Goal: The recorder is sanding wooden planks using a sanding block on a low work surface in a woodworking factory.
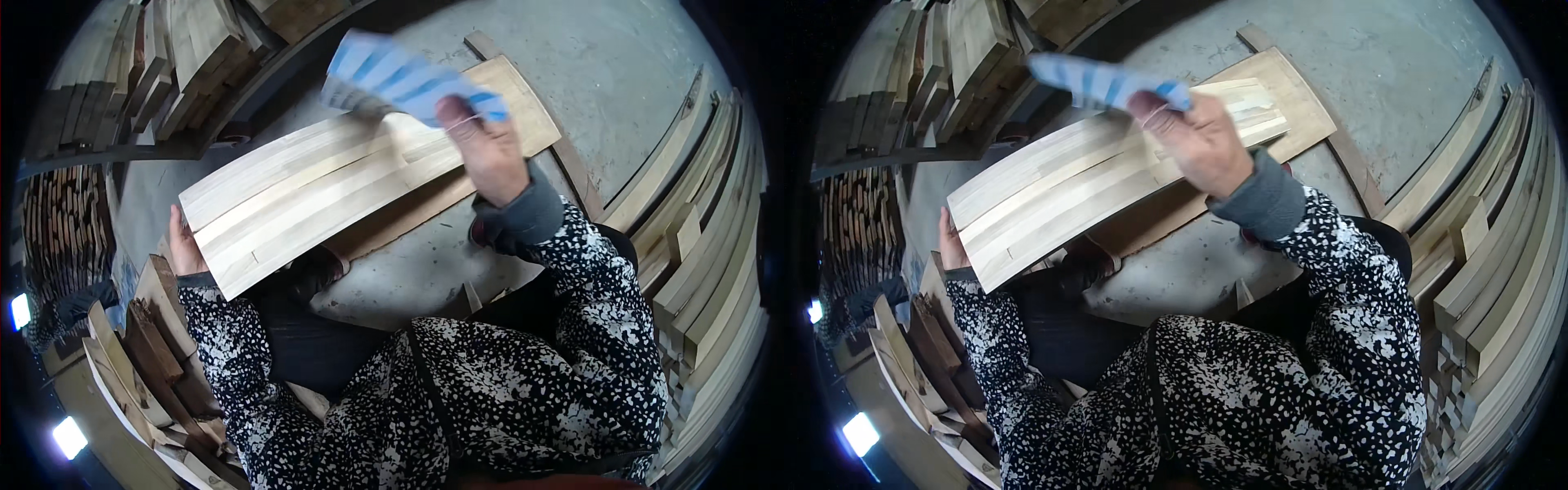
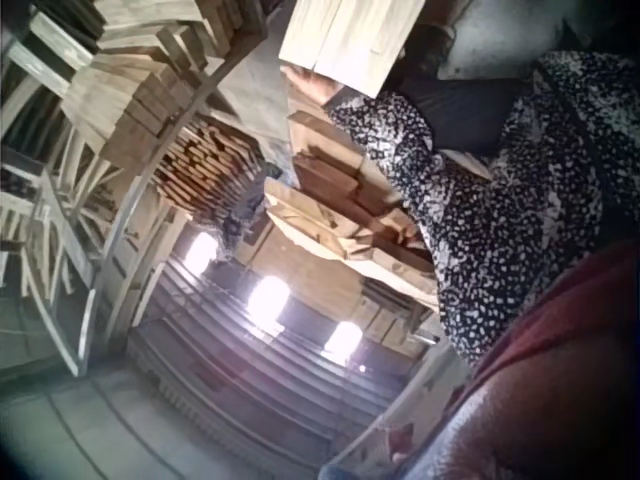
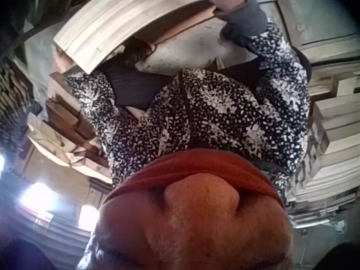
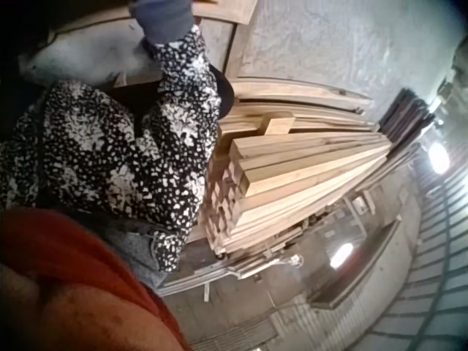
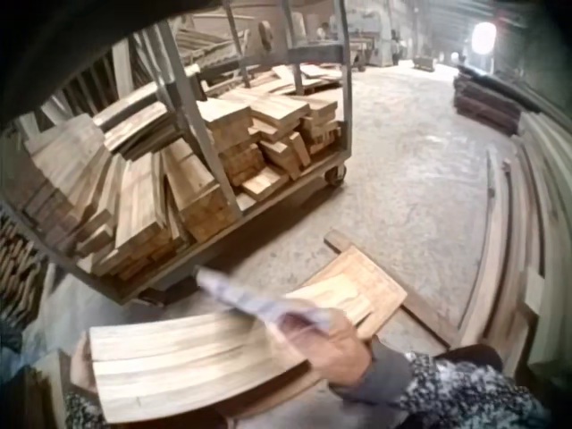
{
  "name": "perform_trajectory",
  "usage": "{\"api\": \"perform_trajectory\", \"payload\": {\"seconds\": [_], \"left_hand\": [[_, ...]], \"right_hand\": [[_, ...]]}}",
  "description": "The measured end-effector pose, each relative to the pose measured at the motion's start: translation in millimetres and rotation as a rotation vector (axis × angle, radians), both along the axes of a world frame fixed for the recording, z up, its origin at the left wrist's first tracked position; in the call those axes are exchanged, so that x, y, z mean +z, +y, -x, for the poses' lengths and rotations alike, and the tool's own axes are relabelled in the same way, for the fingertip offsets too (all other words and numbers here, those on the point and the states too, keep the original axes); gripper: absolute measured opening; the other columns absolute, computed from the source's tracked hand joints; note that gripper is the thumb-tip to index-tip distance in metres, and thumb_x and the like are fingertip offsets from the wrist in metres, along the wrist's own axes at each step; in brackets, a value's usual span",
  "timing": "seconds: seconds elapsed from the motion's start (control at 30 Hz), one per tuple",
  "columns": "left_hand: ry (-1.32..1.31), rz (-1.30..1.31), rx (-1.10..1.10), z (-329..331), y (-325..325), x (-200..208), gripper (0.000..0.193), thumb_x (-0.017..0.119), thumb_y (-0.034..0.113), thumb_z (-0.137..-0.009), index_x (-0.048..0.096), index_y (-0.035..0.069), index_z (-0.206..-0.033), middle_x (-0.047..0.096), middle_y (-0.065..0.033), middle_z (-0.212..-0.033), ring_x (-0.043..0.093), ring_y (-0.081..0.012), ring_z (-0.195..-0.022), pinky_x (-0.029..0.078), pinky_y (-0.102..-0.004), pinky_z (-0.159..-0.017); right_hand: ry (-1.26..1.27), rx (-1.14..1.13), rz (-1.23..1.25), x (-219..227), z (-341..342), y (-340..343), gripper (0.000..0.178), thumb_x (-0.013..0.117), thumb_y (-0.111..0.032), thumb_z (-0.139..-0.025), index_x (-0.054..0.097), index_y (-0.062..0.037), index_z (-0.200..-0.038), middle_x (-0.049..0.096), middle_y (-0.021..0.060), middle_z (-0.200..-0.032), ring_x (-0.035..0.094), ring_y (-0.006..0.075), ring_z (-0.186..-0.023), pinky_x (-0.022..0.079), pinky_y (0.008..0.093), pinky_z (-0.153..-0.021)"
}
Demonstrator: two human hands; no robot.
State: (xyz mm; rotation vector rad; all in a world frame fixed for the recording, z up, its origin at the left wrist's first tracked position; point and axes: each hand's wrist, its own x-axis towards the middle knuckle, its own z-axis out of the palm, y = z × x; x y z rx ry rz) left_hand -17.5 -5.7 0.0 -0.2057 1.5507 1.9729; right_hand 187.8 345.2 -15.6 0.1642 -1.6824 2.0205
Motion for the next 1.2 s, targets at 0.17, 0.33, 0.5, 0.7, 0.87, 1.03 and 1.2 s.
{"api": "perform_trajectory", "payload": {"seconds": [0.17, 0.33, 0.5, 0.7, 0.87, 1.03, 1.2], "left_hand": [[-0.050, -0.006, 0.005, -8.6, 11.9, 3.4, 0.055, 0.037, 0.047, -0.085, 0.047, -0.001, -0.111, 0.053, -0.0163, -0.108, 0.054, -0.0251, -0.096, 0.044, -0.0364, -0.083], [0.022, 0.064, 0.037, -11.7, 10.5, 5.5, 0.057, 0.038, 0.048, -0.084, 0.046, -0.001, -0.111, 0.053, -0.0166, -0.108, 0.053, -0.0256, -0.097, 0.043, -0.0362, -0.083], [-0.014, 0.066, 0.081, -13.2, 17.2, 5.5, 0.056, 0.038, 0.047, -0.084, 0.047, -0.001, -0.111, 0.054, -0.0165, -0.107, 0.053, -0.0257, -0.098, 0.042, -0.0360, -0.085], [-0.014, 0.088, 0.138, -18.4, 19.2, 8.1, 0.056, 0.038, 0.047, -0.084, 0.047, -0.001, -0.110, 0.054, -0.0164, -0.107, 0.052, -0.0256, -0.098, 0.041, -0.0358, -0.086], [0.005, 0.075, 0.140, -22.1, 21.0, 10.8, 0.056, 0.038, 0.047, -0.084, 0.047, -0.001, -0.111, 0.054, -0.0166, -0.107, 0.052, -0.0261, -0.098, 0.041, -0.0359, -0.086], [-0.022, 0.049, 0.131, -19.5, 18.7, 5.6, 0.055, 0.040, 0.047, -0.083, 0.046, 0.001, -0.113, 0.052, -0.0173, -0.110, 0.051, -0.0271, -0.099, 0.041, -0.0368, -0.086], [-0.013, 0.059, 0.119, -18.2, 16.8, 7.1, 0.056, 0.036, 0.047, -0.085, 0.047, -0.001, -0.111, 0.053, -0.0181, -0.108, 0.052, -0.0273, -0.098, 0.041, -0.0366, -0.086]], "right_hand": [[0.126, -0.229, 0.340, 11.8, 14.2, 27.4, 0.018, 0.049, -0.011, -0.085, 0.057, -0.0034, -0.099, 0.060, 0.0044, -0.092, 0.056, 0.0136, -0.083, 0.046, 0.0263, -0.074], [-0.099, -0.324, 0.305, -54.4, 18.2, 32.1, 0.027, 0.046, -0.001, -0.082, 0.055, -0.0054, -0.108, 0.061, 0.0065, -0.095, 0.057, 0.0145, -0.087, 0.046, 0.0264, -0.076], [-0.151, -0.271, -0.401, -110.5, 21.9, -9.6, 0.036, 0.046, -0.003, -0.079, 0.050, -0.0077, -0.115, 0.047, 0.0123, -0.118, 0.042, 0.0243, -0.112, 0.034, 0.0336, -0.094], [-0.204, -0.177, -0.944, -120.0, 30.1, -38.6, 0.048, 0.051, -0.020, -0.076, 0.043, -0.0145, -0.123, 0.035, 0.0133, -0.129, 0.027, 0.0302, -0.123, 0.020, 0.0419, -0.100], [-0.396, -0.274, -1.198, -111.3, 43.3, -47.4, 0.060, 0.048, -0.044, -0.078, 0.034, -0.0154, -0.128, 0.026, 0.0131, -0.135, 0.018, 0.0282, -0.127, 0.013, 0.0481, -0.100], [-0.445, -0.290, -1.104, -115.6, 50.8, -54.6, 0.072, 0.044, -0.058, -0.076, 0.029, -0.0130, -0.130, 0.025, 0.0143, -0.135, 0.019, 0.0276, -0.126, 0.015, 0.0491, -0.099], [-0.396, -0.275, -1.104, -113.6, 55.4, -45.9, 0.077, 0.045, -0.062, -0.073, 0.032, -0.0092, -0.128, 0.033, 0.0153, -0.130, 0.027, 0.0285, -0.123, 0.018, 0.0467, -0.098]]}}
